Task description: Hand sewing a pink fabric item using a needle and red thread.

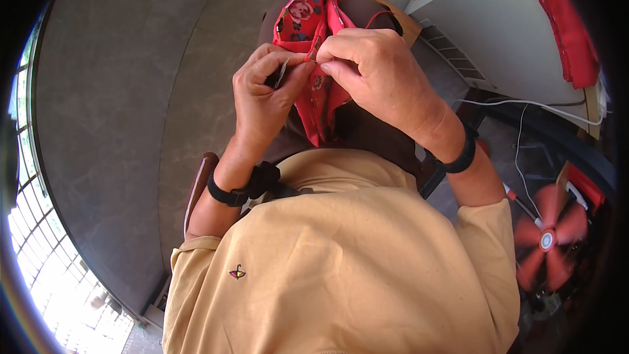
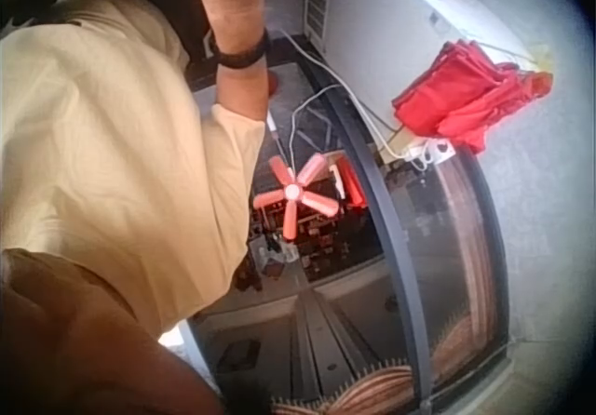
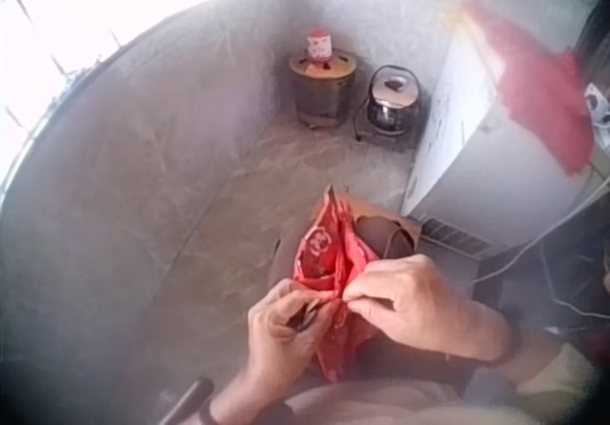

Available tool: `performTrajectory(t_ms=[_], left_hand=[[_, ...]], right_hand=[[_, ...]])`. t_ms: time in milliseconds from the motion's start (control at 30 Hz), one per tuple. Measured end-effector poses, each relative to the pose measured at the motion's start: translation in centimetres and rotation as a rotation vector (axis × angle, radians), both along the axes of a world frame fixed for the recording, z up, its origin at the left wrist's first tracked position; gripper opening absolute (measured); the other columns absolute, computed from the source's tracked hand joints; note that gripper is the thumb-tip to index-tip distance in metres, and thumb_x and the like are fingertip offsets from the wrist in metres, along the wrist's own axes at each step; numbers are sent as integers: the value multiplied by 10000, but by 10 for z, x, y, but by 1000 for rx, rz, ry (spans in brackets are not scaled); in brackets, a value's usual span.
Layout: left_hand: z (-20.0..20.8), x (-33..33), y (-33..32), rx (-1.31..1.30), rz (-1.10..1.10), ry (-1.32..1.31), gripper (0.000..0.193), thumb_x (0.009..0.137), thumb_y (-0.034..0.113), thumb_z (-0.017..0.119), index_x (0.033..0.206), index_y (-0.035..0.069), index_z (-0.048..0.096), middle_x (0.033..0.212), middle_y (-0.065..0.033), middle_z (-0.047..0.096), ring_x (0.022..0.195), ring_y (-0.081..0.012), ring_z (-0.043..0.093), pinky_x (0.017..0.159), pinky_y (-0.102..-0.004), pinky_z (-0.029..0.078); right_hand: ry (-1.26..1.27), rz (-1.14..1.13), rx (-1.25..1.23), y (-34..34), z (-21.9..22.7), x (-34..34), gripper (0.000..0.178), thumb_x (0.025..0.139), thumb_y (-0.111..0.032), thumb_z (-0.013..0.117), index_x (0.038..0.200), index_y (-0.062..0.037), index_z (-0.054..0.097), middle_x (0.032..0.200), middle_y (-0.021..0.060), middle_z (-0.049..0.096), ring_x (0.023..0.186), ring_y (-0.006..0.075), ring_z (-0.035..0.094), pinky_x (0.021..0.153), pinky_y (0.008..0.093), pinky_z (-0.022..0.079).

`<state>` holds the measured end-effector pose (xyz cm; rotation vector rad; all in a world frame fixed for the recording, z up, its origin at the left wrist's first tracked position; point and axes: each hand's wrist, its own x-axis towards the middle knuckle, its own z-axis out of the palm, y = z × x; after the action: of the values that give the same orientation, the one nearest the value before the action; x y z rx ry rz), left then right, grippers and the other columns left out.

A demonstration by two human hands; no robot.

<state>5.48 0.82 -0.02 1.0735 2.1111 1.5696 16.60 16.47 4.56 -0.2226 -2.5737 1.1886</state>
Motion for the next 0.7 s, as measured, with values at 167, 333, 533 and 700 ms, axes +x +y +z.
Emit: performTrajectory(t_ms=[167,333,533,700], left_hand=[[-2,-1,0,14,-6,-9,141,809,73,828,918,19,757,813,-98,674,678,-214,650,629,-312,510],[-4,-1,1,22,-11,-30,140,810,71,828,914,15,753,813,-96,675,677,-210,648,631,-313,509],[-5,-1,0,31,-6,-23,144,808,73,829,914,15,751,813,-95,676,679,-211,649,631,-312,508],[-6,-2,0,35,-6,-21,150,802,76,832,913,17,752,811,-97,676,682,-220,651,636,-316,509]], right_hand=[[-44,-7,-31,-1,2,1,45,854,8,686,886,15,656,799,162,679,726,341,677,651,377,529],[-67,-13,-26,0,4,2,39,857,-3,679,878,10,649,788,163,672,712,343,669,639,382,522],[-53,-7,7,0,1,-1,37,855,-15,673,866,4,644,771,160,662,703,345,662,627,387,514],[-53,0,0,-1,1,-2,28,856,-6,666,867,4,642,765,161,659,695,340,661,617,383,508]])
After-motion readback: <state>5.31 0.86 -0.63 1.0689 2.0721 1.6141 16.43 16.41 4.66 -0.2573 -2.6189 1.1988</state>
